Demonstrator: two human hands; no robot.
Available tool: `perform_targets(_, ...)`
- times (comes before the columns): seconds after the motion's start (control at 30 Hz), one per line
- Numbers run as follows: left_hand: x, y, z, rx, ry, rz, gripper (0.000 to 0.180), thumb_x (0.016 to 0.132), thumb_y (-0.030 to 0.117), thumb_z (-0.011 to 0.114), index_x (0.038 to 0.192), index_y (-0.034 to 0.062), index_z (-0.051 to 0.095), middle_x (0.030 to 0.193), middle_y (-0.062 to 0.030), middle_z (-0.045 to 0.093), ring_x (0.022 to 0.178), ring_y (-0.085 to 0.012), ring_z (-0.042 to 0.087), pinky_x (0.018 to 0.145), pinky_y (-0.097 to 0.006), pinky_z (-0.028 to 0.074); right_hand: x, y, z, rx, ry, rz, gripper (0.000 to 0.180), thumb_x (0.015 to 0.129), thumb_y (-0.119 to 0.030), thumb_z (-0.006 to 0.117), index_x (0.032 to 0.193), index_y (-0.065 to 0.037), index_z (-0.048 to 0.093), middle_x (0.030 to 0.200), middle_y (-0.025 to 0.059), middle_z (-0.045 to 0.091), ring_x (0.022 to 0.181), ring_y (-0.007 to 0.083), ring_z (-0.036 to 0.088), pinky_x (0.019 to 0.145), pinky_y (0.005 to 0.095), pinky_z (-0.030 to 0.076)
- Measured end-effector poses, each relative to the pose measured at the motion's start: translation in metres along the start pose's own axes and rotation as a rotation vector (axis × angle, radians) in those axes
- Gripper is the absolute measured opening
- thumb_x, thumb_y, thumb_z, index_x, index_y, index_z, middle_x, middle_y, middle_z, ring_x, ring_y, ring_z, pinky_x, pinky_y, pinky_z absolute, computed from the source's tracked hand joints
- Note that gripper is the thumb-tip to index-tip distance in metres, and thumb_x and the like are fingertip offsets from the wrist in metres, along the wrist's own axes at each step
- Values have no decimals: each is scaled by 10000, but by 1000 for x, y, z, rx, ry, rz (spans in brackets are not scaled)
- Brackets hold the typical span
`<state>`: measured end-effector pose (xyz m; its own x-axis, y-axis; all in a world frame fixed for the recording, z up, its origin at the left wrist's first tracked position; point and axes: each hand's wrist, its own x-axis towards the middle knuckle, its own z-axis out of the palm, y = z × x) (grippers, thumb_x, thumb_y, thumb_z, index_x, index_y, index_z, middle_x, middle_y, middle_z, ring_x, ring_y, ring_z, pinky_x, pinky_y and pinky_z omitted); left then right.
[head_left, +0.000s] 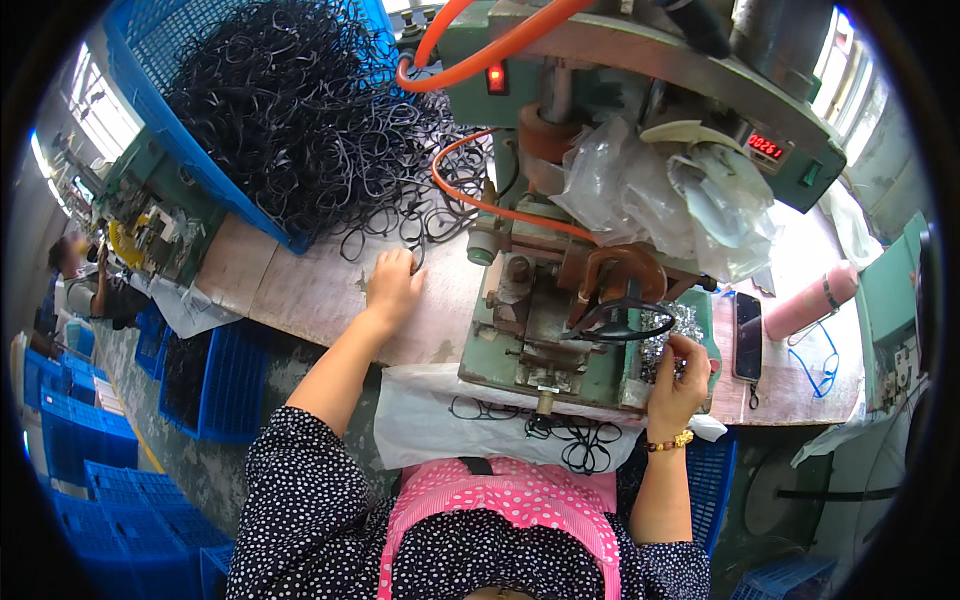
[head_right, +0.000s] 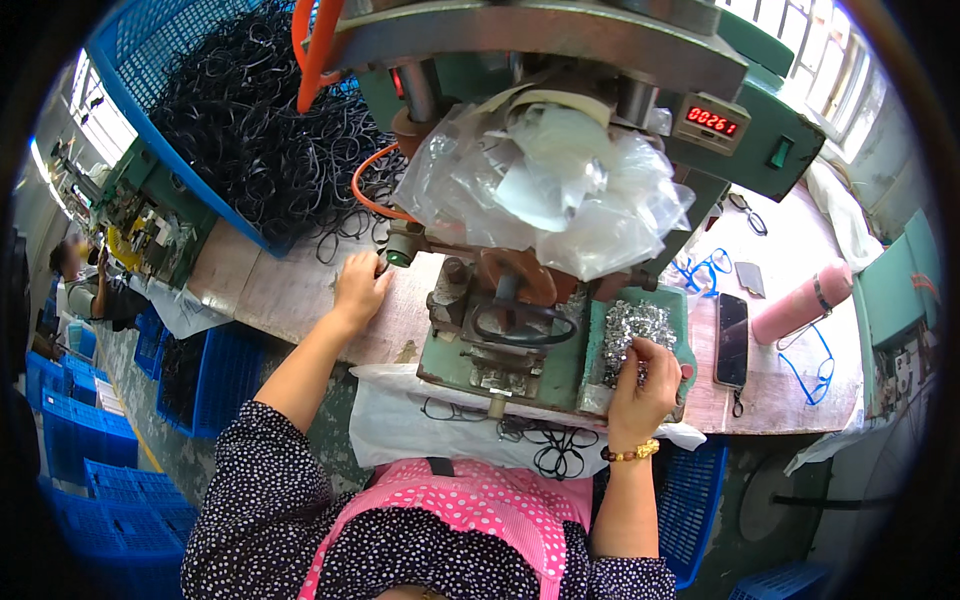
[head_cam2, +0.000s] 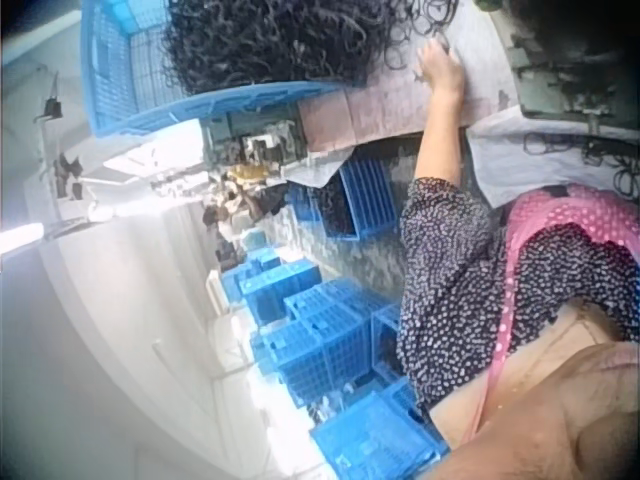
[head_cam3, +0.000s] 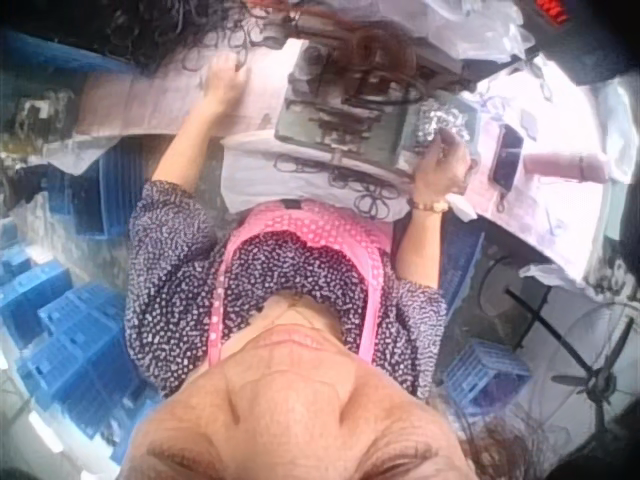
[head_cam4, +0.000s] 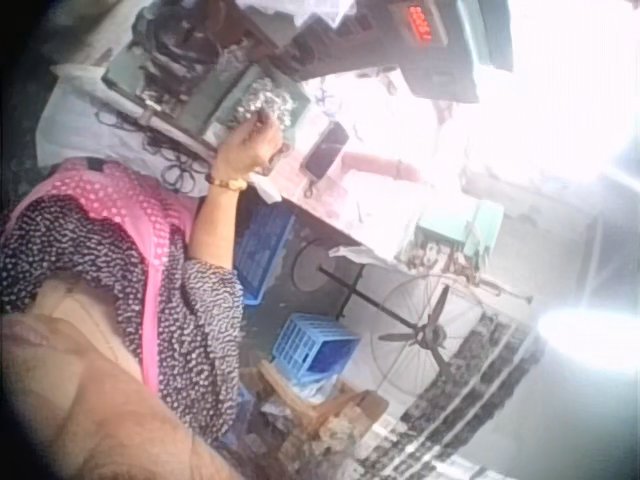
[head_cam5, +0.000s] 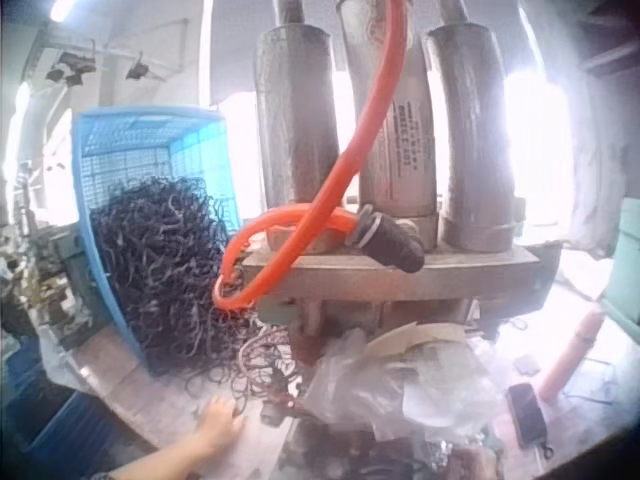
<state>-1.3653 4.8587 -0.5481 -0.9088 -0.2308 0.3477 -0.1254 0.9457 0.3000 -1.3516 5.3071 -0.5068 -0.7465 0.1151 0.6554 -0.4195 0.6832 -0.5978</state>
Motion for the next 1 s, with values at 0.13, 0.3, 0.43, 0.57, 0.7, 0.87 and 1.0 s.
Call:
perform_targets(0.13, -22, -5, -20, -488, 100, -238, 281, 920, 225, 713, 811, 26, 548, 781, -79, 621, 705, -221, 587, 644, -365, 459, -2, 4, -1, 7, -14, -22, 147, 895, -10, 661, 1036, -39, 690, 952, 106, 684, 893, 289, 630, 850, 390, 473)
perform_targets(0.3, -45, -16, -40, -715, 14, -520, 242, 971, 228, 672, 918, 11, 580, 689, -31, 591, 592, -125, 551, 556, -300, 437, -2, 5, 0, 27, 5, -55, 137, 896, 6, 652, 1013, -39, 706, 972, 103, 690, 933, 291, 634, 885, 393, 476)
perform_targets(0.43, -44, -15, -60, -946, -178, -714, 196, 983, 218, 652, 1023, 29, 624, 713, -48, 633, 611, -120, 595, 594, -258, 491, -1, 3, -3, 45, -34, -54, 145, 878, 35, 653, 986, -40, 715, 987, 100, 691, 953, 291, 632, 894, 391, 481)
perform_targets(0.57, -35, 11, -72, -1287, -42, -581, 205, 1011, 225, 606, 1089, 40, 567, 820, -102, 710, 676, -138, 662, 623, -246, 517, 1, 1, -4, 39, -32, -62, 163, 864, 55, 652, 980, -41, 716, 1002, 102, 691, 962, 284, 631, 888, 383, 486)
perform_targets(0.7, -34, 46, -81, -1440, 26, -514, 234, 1033, 231, 579, 1173, 67, 487, 903, -102, 746, 817, -141, 694, 742, -250, 497, 1, -1, -4, 71, -10, -38, 160, 865, 52, 653, 979, -40, 716, 1025, 104, 688, 975, 284, 630, 889, 375, 487)
perform_targets(0.87, -49, 75, -84, -1337, -10, -407, 173, 1037, 232, 584, 1129, 100, 521, 891, -79, 741, 864, -136, 687, 856, -269, 466, 2, -1, -6, 51, 6, -56, 132, 868, 31, 663, 967, -39, 715, 964, 103, 688, 933, 291, 633, 865, 392, 483)
perform_targets(1.0, -59, 83, -90, -1451, -43, -425, 113, 1056, 199, 541, 1092, 92, 534, 816, -64, 706, 785, -147, 683, 800, -294, 521, 1, 0, -7, 15, 8, -44, 122, 870, 7, 669, 970, -54, 704, 914, 98, 697, 923, 299, 647, 983, 423, 463)
